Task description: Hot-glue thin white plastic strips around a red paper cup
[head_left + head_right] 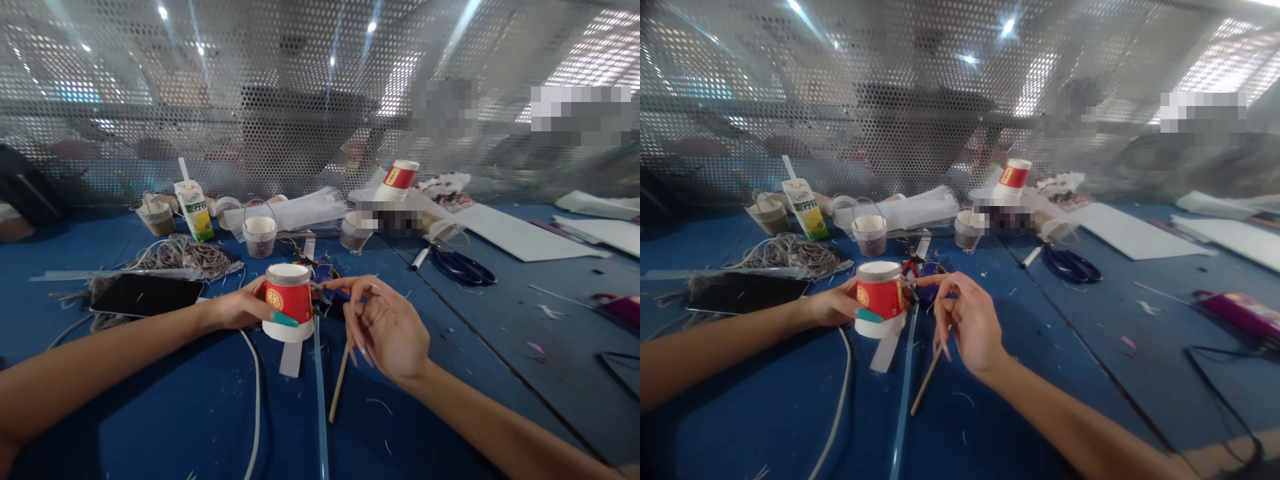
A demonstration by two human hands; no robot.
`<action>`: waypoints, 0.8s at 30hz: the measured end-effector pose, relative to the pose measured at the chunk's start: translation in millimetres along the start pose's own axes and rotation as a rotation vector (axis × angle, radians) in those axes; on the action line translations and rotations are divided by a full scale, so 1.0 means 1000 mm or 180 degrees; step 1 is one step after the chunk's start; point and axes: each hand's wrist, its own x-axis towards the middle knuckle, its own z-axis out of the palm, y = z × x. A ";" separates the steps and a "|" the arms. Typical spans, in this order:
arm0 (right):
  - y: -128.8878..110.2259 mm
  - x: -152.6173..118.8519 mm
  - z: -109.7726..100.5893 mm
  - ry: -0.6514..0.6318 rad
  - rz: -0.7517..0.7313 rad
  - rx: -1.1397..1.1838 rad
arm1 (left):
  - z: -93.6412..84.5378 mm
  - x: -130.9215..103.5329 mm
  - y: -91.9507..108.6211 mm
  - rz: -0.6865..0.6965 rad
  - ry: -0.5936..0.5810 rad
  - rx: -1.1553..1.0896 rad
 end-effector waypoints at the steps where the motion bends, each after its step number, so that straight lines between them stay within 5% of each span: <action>1: 0.002 0.001 -0.002 0.0137 -0.0059 -0.0036 | 0.000 0.000 0.000 0.0006 -0.0009 0.0001; 5: 0.009 -0.002 -0.011 0.0514 -0.1091 -0.0940 | 0.002 0.001 0.002 0.0015 -0.0006 0.0008; 8: 0.006 -0.011 -0.008 -0.0312 -0.1928 -0.2312 | 0.004 0.002 0.002 0.0027 0.0047 -0.0056; 10: 0.002 -0.016 -0.001 -0.1057 -0.1881 -0.2838 | 0.005 0.002 0.001 -0.0025 0.0112 -0.0063; 13: -0.004 -0.018 0.010 -0.1600 -0.1569 -0.3165 | 0.003 0.001 -0.002 -0.0082 0.0183 -0.0052; 18: -0.005 -0.017 0.014 -0.1715 -0.1589 -0.3498 | 0.001 -0.001 -0.003 -0.0129 0.0168 -0.0024; 24: 0.000 -0.021 0.008 -0.1827 -0.1332 -0.2986 | 0.003 0.001 0.002 -0.0010 0.0126 0.0004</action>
